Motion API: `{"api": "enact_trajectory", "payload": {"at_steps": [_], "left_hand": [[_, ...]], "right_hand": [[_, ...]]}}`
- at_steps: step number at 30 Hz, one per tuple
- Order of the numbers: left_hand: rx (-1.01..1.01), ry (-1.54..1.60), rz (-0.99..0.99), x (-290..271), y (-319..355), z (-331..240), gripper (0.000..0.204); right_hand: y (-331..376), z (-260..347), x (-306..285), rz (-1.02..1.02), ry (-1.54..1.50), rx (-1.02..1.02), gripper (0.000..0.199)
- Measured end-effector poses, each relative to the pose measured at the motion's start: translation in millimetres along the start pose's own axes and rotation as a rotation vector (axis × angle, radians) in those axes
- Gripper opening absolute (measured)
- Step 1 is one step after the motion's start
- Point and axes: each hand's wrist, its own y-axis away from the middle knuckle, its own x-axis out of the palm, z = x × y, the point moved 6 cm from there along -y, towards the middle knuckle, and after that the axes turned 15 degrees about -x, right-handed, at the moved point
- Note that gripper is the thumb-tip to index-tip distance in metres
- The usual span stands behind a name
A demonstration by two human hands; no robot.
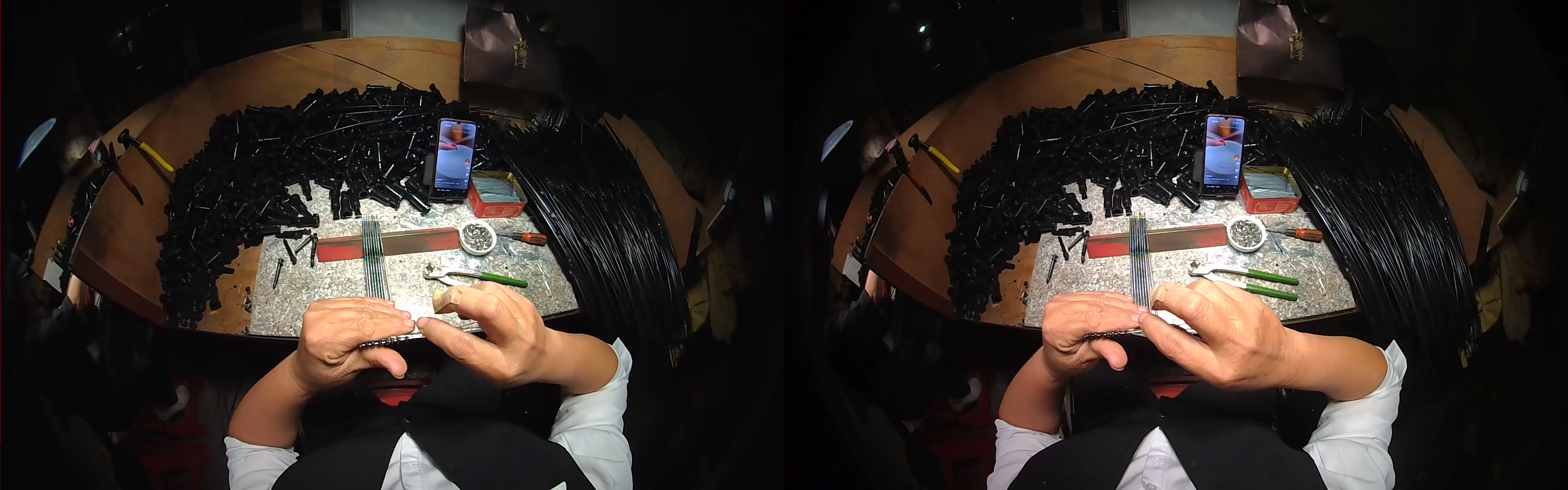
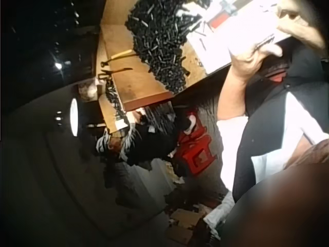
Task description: Assembling a bundle of wires into a connector housing using hand tools.
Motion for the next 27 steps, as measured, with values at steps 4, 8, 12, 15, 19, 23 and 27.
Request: {"api": "enact_trajectory", "payload": {"at_steps": [4,8,12,15,19,23,27], "left_hand": [[-0.001,-0.002,0.008,1.3,-1.1,0.3,0.04],[0.013,-0.021,0.024,1.1,-0.2,0.7,0.04],[0.017,-0.017,0.03,1.8,-0.9,-0.2,0.041],[0.02,-0.003,0.026,1.6,-0.8,-0.3,0.041],[0.011,-0.008,0.024,1.7,-1.4,-0.6,0.041],[-0.006,-0.002,0.013,2.8,-0.8,0.9,0.051],[0.006,-0.015,0.024,3.8,-2.5,-0.3,0.051]], "right_hand": [[1.6,0.4,-2.2,-0.017,0.012,0.002,0.035],[1.1,1.3,-3.7,0.002,0.016,0.003,0.036],[0.5,1.0,-3.7,-0.012,0.01,0.011,0.036],[-1.4,1.1,-5.0,-0.01,-0.005,0.02,0.037],[-1.0,1.5,-4.2,-0.012,-0.019,0.014,0.038],[-1.2,1.7,-4.9,-0.04,-0.045,0.022,0.037],[-1.7,0.8,-4.3,-0.02,-0.079,0.04,0.036]]}}
